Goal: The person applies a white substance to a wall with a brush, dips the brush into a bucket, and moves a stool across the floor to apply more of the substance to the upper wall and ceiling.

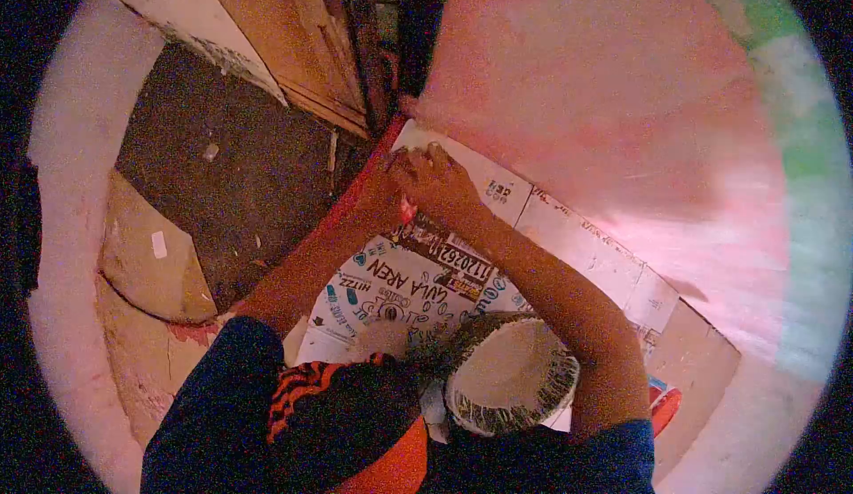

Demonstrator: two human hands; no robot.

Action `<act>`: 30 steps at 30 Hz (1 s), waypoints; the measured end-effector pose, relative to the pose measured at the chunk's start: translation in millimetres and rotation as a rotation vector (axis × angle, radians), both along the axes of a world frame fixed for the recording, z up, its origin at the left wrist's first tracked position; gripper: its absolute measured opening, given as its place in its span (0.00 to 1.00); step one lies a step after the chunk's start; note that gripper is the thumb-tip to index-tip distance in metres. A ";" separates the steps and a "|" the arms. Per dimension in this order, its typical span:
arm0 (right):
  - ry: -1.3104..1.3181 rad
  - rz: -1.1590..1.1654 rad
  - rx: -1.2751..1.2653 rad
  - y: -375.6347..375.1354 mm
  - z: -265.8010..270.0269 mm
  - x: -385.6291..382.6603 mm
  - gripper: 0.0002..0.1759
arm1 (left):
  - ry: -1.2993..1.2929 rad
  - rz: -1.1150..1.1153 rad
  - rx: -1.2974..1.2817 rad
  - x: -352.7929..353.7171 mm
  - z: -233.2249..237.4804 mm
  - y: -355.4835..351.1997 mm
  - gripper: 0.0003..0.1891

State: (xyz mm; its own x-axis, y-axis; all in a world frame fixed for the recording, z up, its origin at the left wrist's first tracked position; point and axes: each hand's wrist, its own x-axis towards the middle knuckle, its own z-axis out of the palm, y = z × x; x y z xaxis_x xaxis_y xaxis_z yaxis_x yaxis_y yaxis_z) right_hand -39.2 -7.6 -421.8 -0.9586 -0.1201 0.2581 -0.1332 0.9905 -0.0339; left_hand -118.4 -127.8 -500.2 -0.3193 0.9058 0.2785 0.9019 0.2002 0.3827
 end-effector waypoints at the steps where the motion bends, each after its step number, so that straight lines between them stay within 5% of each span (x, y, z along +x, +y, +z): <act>1: 0.025 -0.005 0.001 6.0 -11.8 -3.3 0.13 | 0.006 -0.005 0.001 0.0 -0.3 1.6 0.26; 3: 0.051 -0.034 0.047 16.2 -0.2 -8.2 0.13 | -0.279 0.018 0.081 1.0 -5.6 5.5 0.27; 7: -0.118 -0.114 0.046 7.1 51.9 10.5 0.13 | -0.220 -0.003 -0.050 -0.5 -20.9 6.0 0.27; 13: -0.054 -0.023 0.036 41.2 9.5 14.5 0.19 | -0.140 0.035 -0.026 -0.9 -11.9 8.3 0.28; 17: 0.011 -0.145 0.164 37.4 95.5 46.1 0.20 | -0.045 0.045 -0.034 6.1 -18.9 4.3 0.29; 19: -0.040 -0.176 -0.085 32.6 118.6 72.3 0.12 | 0.001 0.057 0.029 1.0 -17.2 7.0 0.29; 22: -0.086 -0.546 -0.787 13.9 151.0 127.7 0.07 | -0.037 -0.036 -0.094 -3.2 8.0 7.7 0.26; 25: -0.305 -0.375 -0.866 8.0 182.4 198.5 0.05 | 0.072 0.000 -0.135 6.9 18.8 12.5 0.23; 27: -0.435 -0.236 -0.997 8.9 165.3 247.2 0.06 | 0.165 0.005 -0.127 9.3 3.0 14.5 0.22; 30: -0.503 -0.323 -0.932 -12.1 113.1 298.7 0.07 | 0.395 -0.095 -0.035 16.2 -8.2 8.6 0.23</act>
State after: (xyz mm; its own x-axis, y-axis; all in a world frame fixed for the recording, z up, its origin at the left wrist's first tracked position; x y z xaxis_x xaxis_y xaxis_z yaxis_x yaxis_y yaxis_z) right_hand 259.5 -19.7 -308.6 -0.9308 0.1933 -0.3102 0.3650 0.5342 -0.7624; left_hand -102.2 -119.2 -508.4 -0.1082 0.9371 0.3319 0.9933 0.1157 -0.0028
